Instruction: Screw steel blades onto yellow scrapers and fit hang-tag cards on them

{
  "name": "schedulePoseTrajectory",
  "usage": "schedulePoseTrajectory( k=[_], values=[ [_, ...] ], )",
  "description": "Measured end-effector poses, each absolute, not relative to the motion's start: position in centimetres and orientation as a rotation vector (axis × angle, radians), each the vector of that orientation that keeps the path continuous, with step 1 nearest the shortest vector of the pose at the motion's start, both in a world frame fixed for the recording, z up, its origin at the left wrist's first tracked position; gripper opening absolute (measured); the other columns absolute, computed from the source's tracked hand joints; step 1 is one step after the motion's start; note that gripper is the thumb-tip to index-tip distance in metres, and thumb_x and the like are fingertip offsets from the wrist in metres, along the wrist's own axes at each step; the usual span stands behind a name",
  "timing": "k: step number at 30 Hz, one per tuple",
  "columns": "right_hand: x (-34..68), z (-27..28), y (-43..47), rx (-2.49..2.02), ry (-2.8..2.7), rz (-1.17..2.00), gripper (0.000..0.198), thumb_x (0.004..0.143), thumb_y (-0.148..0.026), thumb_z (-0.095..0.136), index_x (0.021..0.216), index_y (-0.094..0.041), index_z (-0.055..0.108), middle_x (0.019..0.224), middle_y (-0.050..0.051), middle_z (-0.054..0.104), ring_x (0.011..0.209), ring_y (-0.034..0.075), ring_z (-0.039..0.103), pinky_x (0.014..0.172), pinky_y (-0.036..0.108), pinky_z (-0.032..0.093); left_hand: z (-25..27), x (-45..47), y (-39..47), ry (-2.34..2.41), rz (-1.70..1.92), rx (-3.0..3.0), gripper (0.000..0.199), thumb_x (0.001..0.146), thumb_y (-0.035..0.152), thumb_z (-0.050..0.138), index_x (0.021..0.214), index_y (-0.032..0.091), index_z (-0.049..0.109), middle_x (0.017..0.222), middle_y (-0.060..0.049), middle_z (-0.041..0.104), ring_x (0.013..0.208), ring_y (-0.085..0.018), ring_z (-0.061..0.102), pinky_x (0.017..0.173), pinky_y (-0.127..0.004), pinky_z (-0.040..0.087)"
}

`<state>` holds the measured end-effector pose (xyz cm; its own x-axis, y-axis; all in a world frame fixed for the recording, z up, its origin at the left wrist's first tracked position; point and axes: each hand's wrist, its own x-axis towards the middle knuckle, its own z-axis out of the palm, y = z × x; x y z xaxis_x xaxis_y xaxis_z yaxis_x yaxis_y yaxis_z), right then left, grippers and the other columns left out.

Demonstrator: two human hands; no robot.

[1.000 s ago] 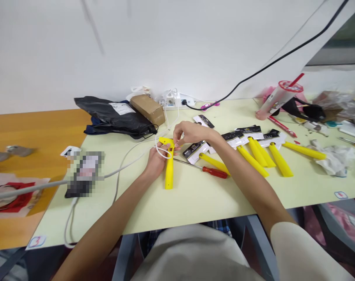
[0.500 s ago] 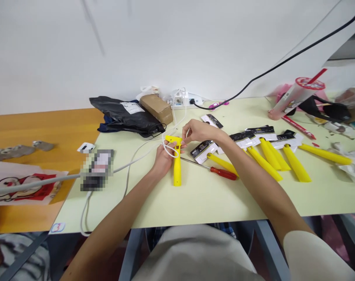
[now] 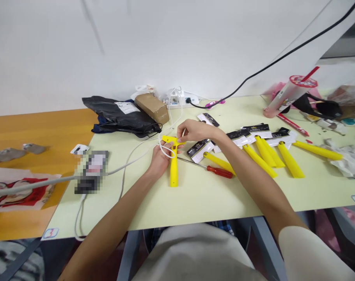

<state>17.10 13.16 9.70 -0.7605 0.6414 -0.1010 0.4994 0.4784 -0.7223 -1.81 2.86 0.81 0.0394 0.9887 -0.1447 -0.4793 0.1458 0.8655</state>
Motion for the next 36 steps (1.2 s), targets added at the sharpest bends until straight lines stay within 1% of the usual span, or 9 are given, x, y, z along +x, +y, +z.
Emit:
schedulePoseTrajectory(
  k=[10, 15, 20, 23, 26, 29, 31, 33, 36],
  values=[
    [17.0, 10.5, 12.0, -0.984, -2.591, 1.068, 0.011, 0.085, -0.009, 0.073, 0.092, -0.015, 0.081, 0.090, 0.003, 0.080, 0.078, 0.017, 0.066, 0.073, 0.028, 0.046, 0.1, -1.8, 2.7, 0.920, 1.334, 0.723, 0.033, 0.078, 0.029, 0.091, 0.100, 0.020, 0.068, 0.107, -0.007, 0.083, 0.104, -0.030, 0.084, 0.089, -0.040, 0.068],
    [16.5, 10.3, 11.5, -1.032, -2.625, 0.901, 0.015, 0.079, -0.004, 0.070, 0.084, -0.015, 0.078, 0.087, 0.005, 0.077, 0.073, 0.017, 0.060, 0.069, 0.030, 0.042, 0.1, -1.7, 2.7, 0.909, 1.355, 0.712, 0.030, 0.082, 0.026, 0.087, 0.105, 0.020, 0.069, 0.108, -0.007, 0.083, 0.107, -0.029, 0.083, 0.092, -0.040, 0.068],
    [15.4, 9.2, 11.3, -1.111, -2.589, 0.895, 0.011, 0.082, -0.006, 0.071, 0.083, -0.016, 0.075, 0.081, 0.004, 0.078, 0.075, 0.018, 0.065, 0.067, 0.028, 0.043, 0.2, -1.7, 2.9, 0.894, 1.394, 0.701, 0.032, 0.082, 0.028, 0.089, 0.107, 0.020, 0.069, 0.103, -0.007, 0.083, 0.106, -0.027, 0.083, 0.096, -0.040, 0.067],
    [15.8, 9.7, 11.5, -1.163, -2.548, 0.895, 0.006, 0.090, -0.013, 0.075, 0.096, -0.016, 0.075, 0.095, 0.005, 0.082, 0.085, 0.017, 0.070, 0.072, 0.026, 0.047, 0.4, -1.9, 3.1, 0.905, 1.394, 0.691, 0.031, 0.083, 0.030, 0.088, 0.105, 0.019, 0.069, 0.101, -0.007, 0.082, 0.108, -0.028, 0.083, 0.099, -0.042, 0.067],
    [19.3, 11.9, 12.7, -1.295, -2.508, 0.816, 0.013, 0.096, -0.022, 0.080, 0.107, -0.018, 0.077, 0.112, 0.006, 0.082, 0.092, 0.017, 0.071, 0.078, 0.026, 0.050, 0.5, -2.1, 3.2, 0.912, 1.379, 0.662, 0.030, 0.083, 0.028, 0.088, 0.102, 0.019, 0.067, 0.102, -0.008, 0.082, 0.109, -0.029, 0.083, 0.104, -0.046, 0.066],
    [25.3, 14.2, 15.4, -1.614, -2.380, 0.625, 0.009, 0.102, -0.022, 0.071, 0.105, -0.015, 0.077, 0.108, 0.012, 0.081, 0.090, 0.022, 0.070, 0.081, 0.033, 0.050, 0.5, -2.2, 3.3, 0.875, 1.369, 0.612, 0.031, 0.080, 0.024, 0.090, 0.099, 0.018, 0.067, 0.105, -0.009, 0.082, 0.111, -0.030, 0.083, 0.110, -0.049, 0.065],
    [29.0, 14.6, 17.7, -1.824, -2.353, 0.588, 0.006, 0.095, -0.015, 0.076, 0.090, -0.014, 0.077, 0.093, 0.013, 0.079, 0.086, 0.024, 0.070, 0.081, 0.036, 0.051, 0.5, -2.2, 3.3, 0.830, 1.363, 0.593, 0.033, 0.078, 0.022, 0.092, 0.100, 0.018, 0.068, 0.108, -0.010, 0.083, 0.112, -0.031, 0.083, 0.112, -0.051, 0.064],
    [31.4, 13.9, 20.0, -1.967, -2.357, 0.622, 0.007, 0.088, -0.013, 0.084, 0.088, -0.014, 0.078, 0.088, 0.012, 0.079, 0.082, 0.025, 0.072, 0.082, 0.036, 0.054, 0.5, -2.1, 3.4, 0.797, 1.363, 0.588, 0.035, 0.077, 0.022, 0.092, 0.103, 0.018, 0.069, 0.112, -0.011, 0.083, 0.113, -0.031, 0.083, 0.113, -0.053, 0.063],
    [33.0, 11.5, 22.5, -1.966, -2.372, 0.630, 0.029, 0.090, -0.018, 0.086, 0.117, -0.013, 0.078, 0.121, 0.016, 0.081, 0.096, 0.023, 0.074, 0.087, 0.032, 0.056, 0.4, -2.1, 3.5, 0.780, 1.364, 0.579, 0.035, 0.077, 0.023, 0.092, 0.104, 0.016, 0.070, 0.115, -0.013, 0.083, 0.115, -0.032, 0.082, 0.113, -0.053, 0.064]
  ],
)
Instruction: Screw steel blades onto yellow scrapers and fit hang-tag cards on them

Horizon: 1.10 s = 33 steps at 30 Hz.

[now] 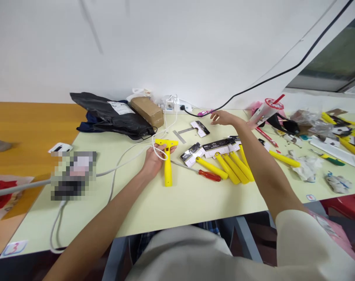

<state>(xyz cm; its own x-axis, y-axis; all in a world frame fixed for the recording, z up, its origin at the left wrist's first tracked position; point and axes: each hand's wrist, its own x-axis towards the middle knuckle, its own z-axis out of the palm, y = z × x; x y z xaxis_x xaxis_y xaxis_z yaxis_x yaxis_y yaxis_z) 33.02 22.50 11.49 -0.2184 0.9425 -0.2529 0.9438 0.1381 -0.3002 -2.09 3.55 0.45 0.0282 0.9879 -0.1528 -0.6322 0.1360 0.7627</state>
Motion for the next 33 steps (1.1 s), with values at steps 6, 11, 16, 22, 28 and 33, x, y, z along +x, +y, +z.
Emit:
schedulePoseTrajectory(
  k=[6, 11, 16, 22, 28, 33],
  values=[
    [34.3, 8.1, 24.4, 1.821, 2.408, -0.694, 0.016, 0.100, -0.019, 0.078, 0.115, -0.015, 0.079, 0.122, 0.011, 0.082, 0.107, 0.020, 0.074, 0.093, 0.026, 0.056, 0.0, -2.2, 3.9, 0.772, 1.353, 0.589, 0.035, 0.078, 0.026, 0.092, 0.104, 0.015, 0.071, 0.111, -0.014, 0.083, 0.112, -0.034, 0.083, 0.111, -0.054, 0.065],
    [34.6, 6.9, 24.7, 1.848, 2.349, -0.574, 0.022, 0.108, -0.033, 0.075, 0.122, -0.016, 0.075, 0.126, 0.009, 0.077, 0.112, 0.024, 0.074, 0.100, 0.044, 0.063, 0.0, -2.1, 3.9, 0.754, 1.284, 0.605, 0.038, 0.074, 0.025, 0.095, 0.101, 0.015, 0.070, 0.109, -0.014, 0.083, 0.110, -0.034, 0.084, 0.108, -0.052, 0.066],
    [33.6, 6.4, 23.3, 1.932, 2.279, -0.438, 0.037, 0.109, -0.040, 0.074, 0.139, -0.019, 0.070, 0.141, 0.013, 0.069, 0.119, 0.028, 0.072, 0.101, 0.049, 0.064, 0.4, -2.0, 3.6, 0.738, 1.220, 0.627, 0.035, 0.076, 0.024, 0.093, 0.099, 0.015, 0.069, 0.109, -0.015, 0.083, 0.108, -0.034, 0.084, 0.106, -0.051, 0.067],
    [31.4, 8.2, 20.2, 1.981, 2.346, -0.346, 0.036, 0.109, -0.041, 0.074, 0.137, -0.019, 0.070, 0.139, 0.012, 0.070, 0.118, 0.027, 0.072, 0.101, 0.049, 0.063, 0.2, -2.0, 3.6, 0.722, 1.218, 0.635, 0.037, 0.076, 0.024, 0.093, 0.102, 0.014, 0.070, 0.112, -0.015, 0.083, 0.106, -0.032, 0.084, 0.102, -0.049, 0.067],
    [26.7, 12.0, 14.8, 1.880, 2.742, -0.414, 0.019, 0.108, -0.022, 0.060, 0.117, -0.016, 0.075, 0.118, 0.017, 0.078, 0.104, 0.028, 0.072, 0.095, 0.040, 0.056, -0.2, -1.9, 3.9, 0.719, 1.207, 0.640, 0.037, 0.075, 0.025, 0.093, 0.102, 0.014, 0.071, 0.108, -0.015, 0.083, 0.104, -0.031, 0.084, 0.098, -0.047, 0.068],
    [18.6, 12.5, 10.8, 1.291, 3.237, -0.777, 0.021, 0.104, -0.037, 0.069, 0.101, -0.021, 0.082, 0.127, 0.013, 0.075, 0.114, 0.029, 0.070, 0.103, 0.040, 0.054, -0.1, -1.9, 3.9, 0.724, 1.221, 0.645, 0.041, 0.072, 0.025, 0.095, 0.103, 0.016, 0.069, 0.107, -0.012, 0.084, 0.103, -0.032, 0.085, 0.098, -0.047, 0.068]
  ],
)
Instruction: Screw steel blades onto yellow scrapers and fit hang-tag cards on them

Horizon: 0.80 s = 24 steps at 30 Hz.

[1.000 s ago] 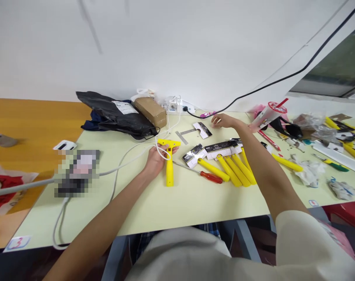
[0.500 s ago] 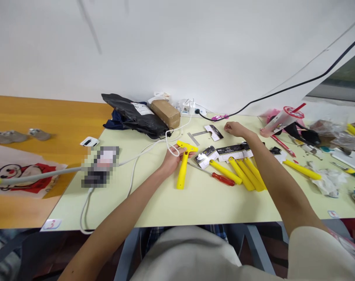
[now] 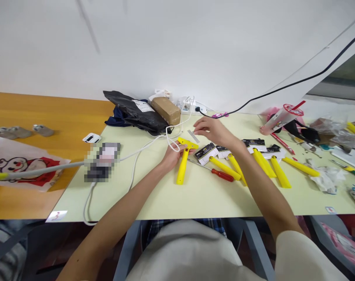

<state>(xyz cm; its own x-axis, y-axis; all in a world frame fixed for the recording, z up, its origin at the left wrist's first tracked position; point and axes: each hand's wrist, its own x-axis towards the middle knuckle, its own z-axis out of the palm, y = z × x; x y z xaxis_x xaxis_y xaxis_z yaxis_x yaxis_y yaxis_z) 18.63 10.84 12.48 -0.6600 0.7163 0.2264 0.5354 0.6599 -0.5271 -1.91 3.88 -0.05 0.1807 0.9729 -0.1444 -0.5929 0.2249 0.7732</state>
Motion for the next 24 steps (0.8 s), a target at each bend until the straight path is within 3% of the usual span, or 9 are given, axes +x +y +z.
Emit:
schedulePoseTrajectory(
  k=[6, 11, 17, 24],
  values=[
    [13.1, 9.1, 11.2, -0.825, -2.534, 0.692, 0.022, 0.104, -0.024, 0.062, 0.091, -0.019, 0.079, 0.118, 0.015, 0.072, 0.115, 0.029, 0.067, 0.102, 0.043, 0.053, 0.0, -1.9, 3.9, 0.716, 1.236, 0.655, 0.046, 0.070, 0.025, 0.094, 0.108, 0.016, 0.069, 0.103, -0.010, 0.083, 0.103, -0.033, 0.085, 0.096, -0.047, 0.068],
    [13.7, 7.8, 11.9, -0.865, -2.514, 0.794, 0.012, 0.101, -0.021, 0.065, 0.094, -0.019, 0.074, 0.116, 0.013, 0.071, 0.106, 0.027, 0.068, 0.102, 0.042, 0.053, -0.2, -1.9, 4.0, 0.723, 1.251, 0.666, 0.044, 0.070, 0.029, 0.095, 0.105, 0.017, 0.070, 0.100, -0.008, 0.083, 0.100, -0.032, 0.085, 0.093, -0.044, 0.068],
    [14.2, 7.3, 11.8, -0.974, -2.405, 1.068, 0.006, 0.101, -0.025, 0.069, 0.099, -0.020, 0.068, 0.100, 0.008, 0.078, 0.086, 0.022, 0.072, 0.076, 0.032, 0.058, 0.1, -1.9, 4.0, 0.727, 1.254, 0.697, 0.044, 0.069, 0.026, 0.096, 0.104, 0.018, 0.071, 0.098, -0.007, 0.083, 0.100, -0.031, 0.085, 0.095, -0.043, 0.068],
    [14.2, 6.7, 12.1, -1.013, -2.357, 1.174, 0.005, 0.099, -0.023, 0.071, 0.101, -0.020, 0.067, 0.107, 0.007, 0.078, 0.086, 0.020, 0.071, 0.071, 0.028, 0.056, 0.0, -1.8, 3.8, 0.751, 1.229, 0.727, 0.042, 0.072, 0.031, 0.096, 0.102, 0.016, 0.072, 0.099, -0.010, 0.083, 0.099, -0.032, 0.085, 0.092, -0.045, 0.068]
  ],
)
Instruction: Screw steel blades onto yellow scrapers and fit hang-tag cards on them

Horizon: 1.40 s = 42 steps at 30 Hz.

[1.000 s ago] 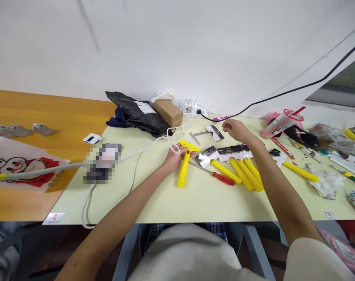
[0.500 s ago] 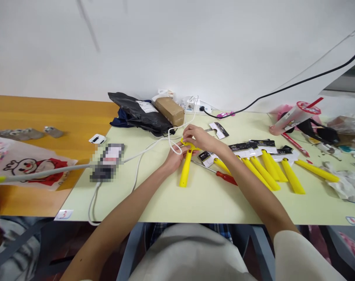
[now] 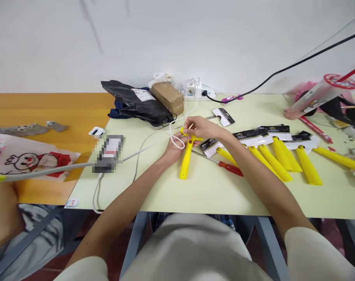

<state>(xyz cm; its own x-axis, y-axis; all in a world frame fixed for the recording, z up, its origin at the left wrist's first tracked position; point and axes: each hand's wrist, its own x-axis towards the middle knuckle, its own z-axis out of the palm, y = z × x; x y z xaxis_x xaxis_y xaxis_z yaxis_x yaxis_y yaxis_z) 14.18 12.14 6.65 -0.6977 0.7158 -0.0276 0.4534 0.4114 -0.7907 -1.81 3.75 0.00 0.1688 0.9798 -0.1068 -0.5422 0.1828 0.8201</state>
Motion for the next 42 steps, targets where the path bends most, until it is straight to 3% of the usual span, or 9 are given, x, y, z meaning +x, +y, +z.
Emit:
schedulePoseTrajectory(
  k=[4, 11, 17, 21, 24, 32, 37, 39, 42],
  values=[
    [14.1, 6.7, 12.3, -1.117, -2.339, 1.198, 0.020, 0.100, -0.029, 0.074, 0.116, -0.017, 0.070, 0.110, 0.011, 0.080, 0.085, 0.022, 0.073, 0.070, 0.029, 0.056, 0.0, -1.8, 3.8, 0.749, 1.255, 0.727, 0.047, 0.071, 0.033, 0.098, 0.107, 0.017, 0.072, 0.102, -0.010, 0.084, 0.100, -0.032, 0.085, 0.093, -0.045, 0.068],
    [14.4, 6.6, 12.7, -1.138, -2.291, 1.290, 0.038, 0.092, -0.053, 0.081, 0.093, -0.015, 0.082, 0.083, 0.005, 0.079, 0.068, 0.016, 0.061, 0.060, 0.027, 0.043, -0.1, -2.0, 3.8, 0.740, 1.283, 0.727, 0.050, 0.076, 0.039, 0.096, 0.112, 0.016, 0.071, 0.104, -0.012, 0.084, 0.105, -0.033, 0.084, 0.094, -0.044, 0.068],
    [15.2, 6.8, 12.3, -1.059, -2.254, 1.358, 0.052, 0.090, -0.067, 0.078, 0.080, -0.016, 0.078, 0.066, 0.001, 0.069, 0.061, 0.015, 0.055, 0.055, 0.026, 0.041, 0.1, -1.9, 4.1, 0.787, 1.326, 0.725, 0.043, 0.089, 0.054, 0.088, 0.106, 0.019, 0.070, 0.096, -0.008, 0.084, 0.096, -0.028, 0.084, 0.084, -0.039, 0.068],
    [16.0, 7.4, 12.0, -1.076, -2.174, 1.540, 0.038, 0.092, -0.056, 0.084, 0.083, -0.019, 0.080, 0.079, 0.005, 0.079, 0.073, 0.022, 0.072, 0.065, 0.030, 0.061, 0.5, -1.9, 4.3, 0.886, 1.351, 0.713, 0.045, 0.094, 0.061, 0.081, 0.099, 0.018, 0.068, 0.089, -0.008, 0.082, 0.086, -0.026, 0.082, 0.077, -0.037, 0.067],
    [16.3, 7.6, 12.2, -1.110, -2.093, 1.619, 0.024, 0.094, -0.044, 0.085, 0.090, -0.019, 0.085, 0.086, 0.007, 0.084, 0.078, 0.025, 0.079, 0.075, 0.034, 0.069, 0.7, -2.0, 4.3, 0.904, 1.343, 0.771, 0.047, 0.096, 0.066, 0.075, 0.098, 0.019, 0.069, 0.084, -0.008, 0.080, 0.083, -0.026, 0.081, 0.072, -0.035, 0.065],
    [16.8, 8.0, 12.4, -1.081, -2.127, 1.654, 0.011, 0.095, -0.030, 0.084, 0.096, -0.019, 0.087, 0.099, 0.005, 0.087, 0.081, 0.023, 0.083, 0.077, 0.029, 0.070, -0.5, -2.6, 3.8, 0.983, 1.346, 0.932, 0.045, 0.096, 0.065, 0.077, 0.097, 0.020, 0.070, 0.086, -0.006, 0.076, 0.076, -0.020, 0.076, 0.060, -0.029, 0.058],
    [17.1, 8.2, 12.5, -1.054, -2.110, 1.667, 0.004, 0.091, -0.020, 0.086, 0.088, -0.018, 0.084, 0.089, 0.003, 0.084, 0.080, 0.023, 0.083, 0.077, 0.031, 0.070, -0.5, -2.7, 3.4, 1.057, 1.369, 1.030, 0.044, 0.093, 0.062, 0.083, 0.096, 0.020, 0.069, 0.083, -0.003, 0.072, 0.074, -0.016, 0.071, 0.060, -0.022, 0.053],
    [17.2, 8.5, 12.5, -1.082, -2.086, 1.660, 0.010, 0.088, -0.017, 0.089, 0.083, -0.018, 0.081, 0.082, 0.003, 0.082, 0.078, 0.023, 0.082, 0.077, 0.032, 0.070, -0.2, -2.6, 3.2, 1.084, 1.441, 1.023, 0.040, 0.091, 0.055, 0.087, 0.102, 0.021, 0.070, 0.091, -0.003, 0.074, 0.079, -0.015, 0.071, 0.064, -0.021, 0.055],
    [17.4, 9.3, 12.3, -1.148, -2.129, 1.581, 0.014, 0.087, -0.013, 0.089, 0.079, -0.018, 0.079, 0.081, 0.005, 0.082, 0.076, 0.024, 0.082, 0.077, 0.033, 0.069, 0.4, -2.2, 2.7, 1.146, 1.535, 1.058, 0.050, 0.084, 0.042, 0.095, 0.124, 0.024, 0.070, 0.125, -0.009, 0.074, 0.097, -0.019, 0.074, 0.073, -0.024, 0.059]
  ],
)
